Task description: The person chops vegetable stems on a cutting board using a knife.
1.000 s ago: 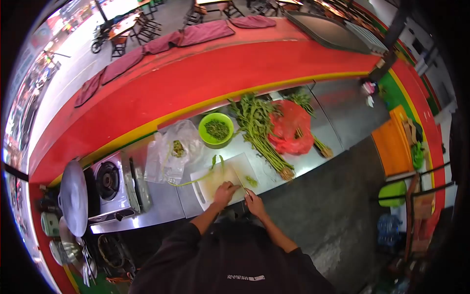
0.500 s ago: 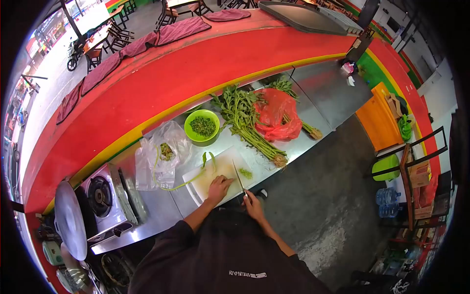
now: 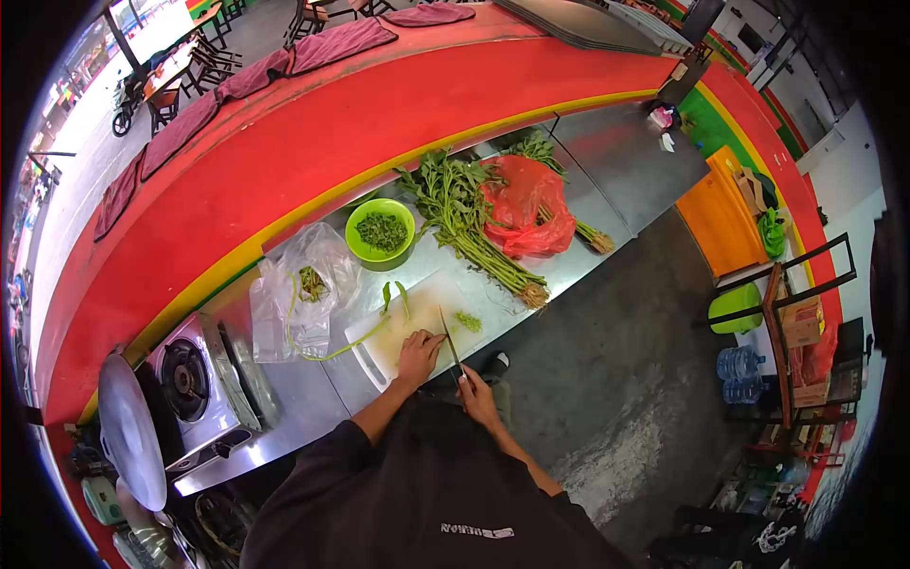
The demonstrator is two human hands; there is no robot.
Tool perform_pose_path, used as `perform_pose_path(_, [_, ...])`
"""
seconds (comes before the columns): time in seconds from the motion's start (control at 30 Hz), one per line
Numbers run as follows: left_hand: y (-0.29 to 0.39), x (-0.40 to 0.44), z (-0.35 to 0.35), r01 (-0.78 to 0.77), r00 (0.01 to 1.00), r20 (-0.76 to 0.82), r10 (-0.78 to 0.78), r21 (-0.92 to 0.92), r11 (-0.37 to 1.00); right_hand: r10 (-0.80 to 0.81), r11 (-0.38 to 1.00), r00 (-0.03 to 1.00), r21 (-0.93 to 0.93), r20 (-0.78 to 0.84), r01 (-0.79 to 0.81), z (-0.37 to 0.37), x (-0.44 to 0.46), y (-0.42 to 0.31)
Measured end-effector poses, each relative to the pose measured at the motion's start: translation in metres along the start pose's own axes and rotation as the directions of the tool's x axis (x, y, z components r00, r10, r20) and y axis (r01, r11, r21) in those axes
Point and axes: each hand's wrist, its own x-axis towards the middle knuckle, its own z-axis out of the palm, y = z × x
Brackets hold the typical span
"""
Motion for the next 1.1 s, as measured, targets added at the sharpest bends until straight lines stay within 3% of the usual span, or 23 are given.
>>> perform_pose_path(0.4, [-0.012,-0.003,-0.001,-0.075,0.996,0.043,0.076,-0.020,0.997,-0.013,0.990,0.984,-0.137,-0.179,-0.012,0.026,-0.006,-0.012])
perform_pose_path(0.8, [-0.018,0.000,-0.003,-0.079,0.994,0.066,0.083,-0.056,0.995,0.050,0.971,0.976,-0.219,-0.212,-0.097,0.031,-0.001,-0.021])
perform_pose_path(0.97, [-0.019,0.002,-0.002,-0.027,0.997,0.073,0.033,-0.078,0.997,-0.045,0.958,0.974,-0.287,-0.222,-0.021,0.034,0.013,-0.015])
perform_pose_path(1.1, [-0.019,0.003,-0.001,-0.047,0.998,0.043,0.051,-0.083,0.995,-0.016,0.962,0.977,-0.270,-0.215,-0.044,0.032,0.014,-0.021])
